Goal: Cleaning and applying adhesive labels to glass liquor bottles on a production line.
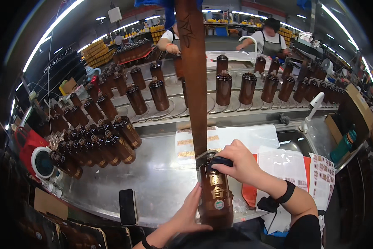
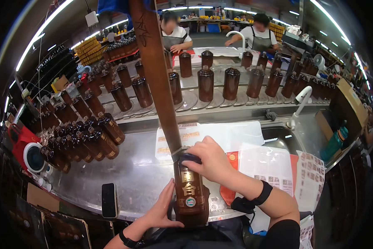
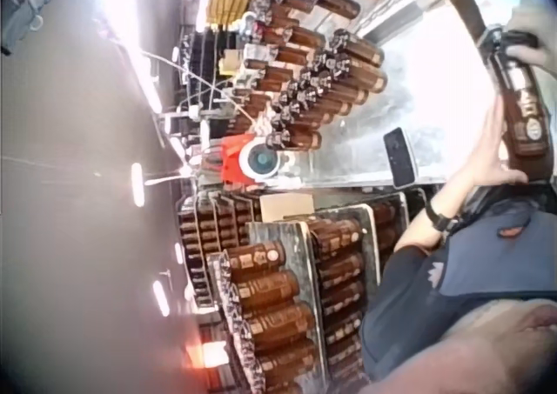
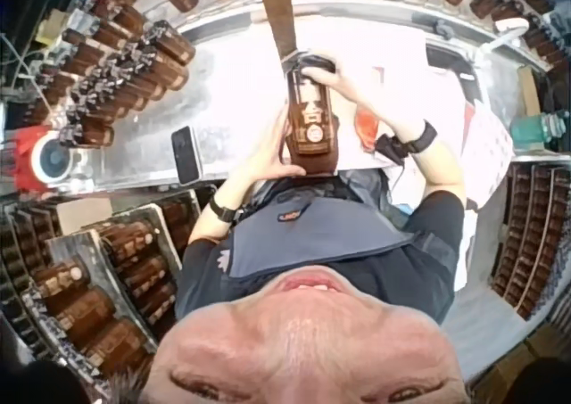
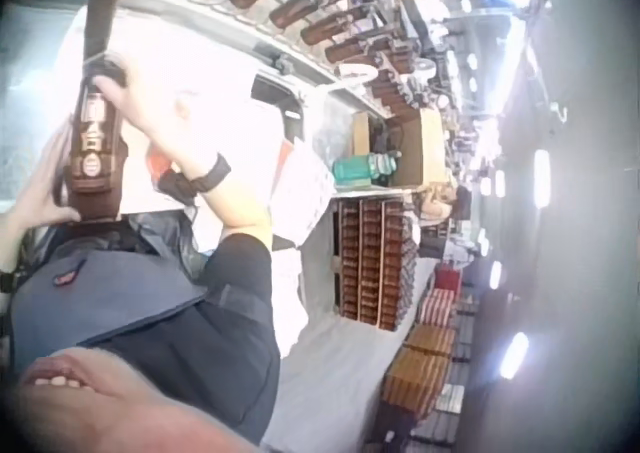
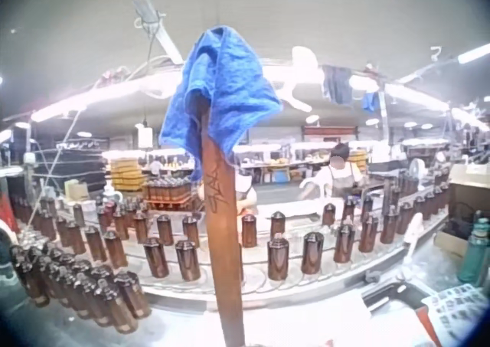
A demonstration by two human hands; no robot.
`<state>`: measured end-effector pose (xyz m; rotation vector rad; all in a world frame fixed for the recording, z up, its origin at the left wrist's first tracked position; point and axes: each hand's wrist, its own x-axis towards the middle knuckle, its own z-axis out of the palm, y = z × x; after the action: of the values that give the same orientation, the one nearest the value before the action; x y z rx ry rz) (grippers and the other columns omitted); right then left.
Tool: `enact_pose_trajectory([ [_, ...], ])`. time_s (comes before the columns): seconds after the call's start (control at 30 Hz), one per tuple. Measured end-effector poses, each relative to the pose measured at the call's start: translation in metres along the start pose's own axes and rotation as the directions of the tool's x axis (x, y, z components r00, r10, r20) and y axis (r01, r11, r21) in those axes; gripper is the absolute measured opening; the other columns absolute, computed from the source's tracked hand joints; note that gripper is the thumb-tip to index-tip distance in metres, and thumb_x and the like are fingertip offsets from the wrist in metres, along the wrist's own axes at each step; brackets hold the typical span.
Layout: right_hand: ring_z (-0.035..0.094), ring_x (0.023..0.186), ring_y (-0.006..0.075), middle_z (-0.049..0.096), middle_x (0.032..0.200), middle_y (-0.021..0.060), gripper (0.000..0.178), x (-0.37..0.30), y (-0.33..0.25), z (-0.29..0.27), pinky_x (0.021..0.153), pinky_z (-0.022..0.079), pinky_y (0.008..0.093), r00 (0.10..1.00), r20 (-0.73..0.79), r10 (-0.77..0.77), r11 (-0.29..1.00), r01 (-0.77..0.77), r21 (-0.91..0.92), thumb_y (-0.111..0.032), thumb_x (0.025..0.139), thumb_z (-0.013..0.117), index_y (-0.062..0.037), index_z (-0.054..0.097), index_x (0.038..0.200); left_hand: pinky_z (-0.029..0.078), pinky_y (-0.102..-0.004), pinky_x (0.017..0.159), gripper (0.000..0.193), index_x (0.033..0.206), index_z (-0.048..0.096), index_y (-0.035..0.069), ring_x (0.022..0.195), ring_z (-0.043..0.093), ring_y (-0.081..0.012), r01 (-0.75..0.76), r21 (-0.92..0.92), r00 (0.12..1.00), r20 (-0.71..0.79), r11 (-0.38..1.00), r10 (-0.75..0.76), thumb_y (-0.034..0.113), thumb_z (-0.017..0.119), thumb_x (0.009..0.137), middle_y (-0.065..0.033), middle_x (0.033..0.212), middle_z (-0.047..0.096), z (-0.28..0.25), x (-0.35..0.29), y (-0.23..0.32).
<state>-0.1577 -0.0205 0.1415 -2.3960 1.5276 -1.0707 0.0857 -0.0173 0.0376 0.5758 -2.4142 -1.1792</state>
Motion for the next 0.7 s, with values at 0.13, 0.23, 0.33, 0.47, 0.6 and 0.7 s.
enact_pose_trajectory([
  [0.13, 0.052, 0.080, 0.0182, 0.050, 0.076, -0.0012, 0.030, -0.028, -0.022, 0.012, 0.068, 0.041, 0.0332, 0.864, 0.042, -0.502, 0.853, 0.502, -0.139, -0.015, 0.071, 0.066, -0.0197, 0.065, 0.101, 0.020, -0.0460, 0.116, 0.127, 0.150, 0.003, -0.004, 0.143, 0.017, -0.0425, -0.022, 0.054, 0.995, -0.100, 0.998, 0.027, 0.042, 0.085, 0.065, -0.0286, 0.154, 0.011, 0.019, -0.005, -0.001],
  [0.23, 0.055, 0.084, 0.0222, 0.061, 0.088, -0.0002, 0.021, -0.035, -0.036, 0.020, 0.073, 0.043, 0.0341, 0.848, 0.286, -0.446, 0.893, 0.402, 0.202, -0.019, 0.075, 0.069, -0.0164, 0.067, 0.096, 0.019, -0.0474, 0.116, 0.121, 0.151, 0.007, -0.002, 0.143, 0.016, -0.0422, 0.012, -0.002, 0.988, -0.152, 1.000, -0.012, 0.040, 0.084, 0.068, -0.0286, 0.155, 0.010, 0.028, -0.005, -0.005],
  [0.33, 0.055, 0.082, 0.0321, 0.066, 0.083, 0.0099, 0.017, -0.002, -0.002, 0.011, 0.079, 0.044, 0.0417, 0.982, 0.191, -0.001, 0.990, -0.025, 0.138, -0.021, 0.071, 0.072, -0.0080, 0.070, 0.083, 0.021, -0.0464, 0.115, 0.109, 0.150, 0.012, -0.002, 0.142, 0.021, -0.0424, -0.017, 0.062, 0.980, -0.199, 0.998, 0.029, 0.032, 0.080, 0.072, -0.0272, 0.153, 0.017, 0.031, -0.005, -0.006],
  [0.47, 0.054, 0.078, 0.0246, 0.056, 0.077, 0.0044, 0.016, 0.000, 0.011, 0.008, 0.070, 0.044, 0.0362, 0.968, -0.011, -0.249, 0.948, 0.242, -0.207, -0.019, 0.073, 0.068, -0.0111, 0.065, 0.086, 0.025, -0.0455, 0.114, 0.101, 0.149, 0.017, -0.003, 0.139, 0.028, -0.0417, -0.025, 0.112, 0.967, -0.251, 0.993, 0.053, 0.029, 0.077, 0.075, -0.0271, 0.151, 0.025, 0.030, -0.007, -0.006],
  [0.6, 0.058, 0.082, 0.0203, 0.057, 0.082, 0.0039, 0.019, -0.060, -0.036, 0.027, 0.072, 0.047, 0.0336, 0.821, 0.023, -0.570, 0.821, 0.570, 0.035, -0.020, 0.071, 0.064, -0.0112, 0.061, 0.088, 0.027, -0.0451, 0.113, 0.100, 0.148, 0.020, -0.004, 0.138, 0.031, -0.0409, -0.017, 0.113, 0.965, -0.257, 0.993, 0.045, 0.031, 0.077, 0.074, -0.0263, 0.150, 0.028, 0.029, -0.006, -0.009],
  [0.7, 0.057, 0.079, 0.0268, 0.063, 0.079, 0.0087, 0.018, -0.057, -0.028, 0.027, 0.073, 0.045, 0.0348, 0.900, 0.287, -0.329, 0.939, 0.278, 0.205, -0.021, 0.070, 0.068, -0.0085, 0.065, 0.083, 0.028, -0.0451, 0.112, 0.100, 0.148, 0.021, -0.003, 0.137, 0.031, -0.0407, -0.030, 0.121, 0.969, -0.241, 0.992, 0.058, 0.031, 0.077, 0.073, -0.0261, 0.149, 0.029, 0.030, -0.006, -0.009],
])
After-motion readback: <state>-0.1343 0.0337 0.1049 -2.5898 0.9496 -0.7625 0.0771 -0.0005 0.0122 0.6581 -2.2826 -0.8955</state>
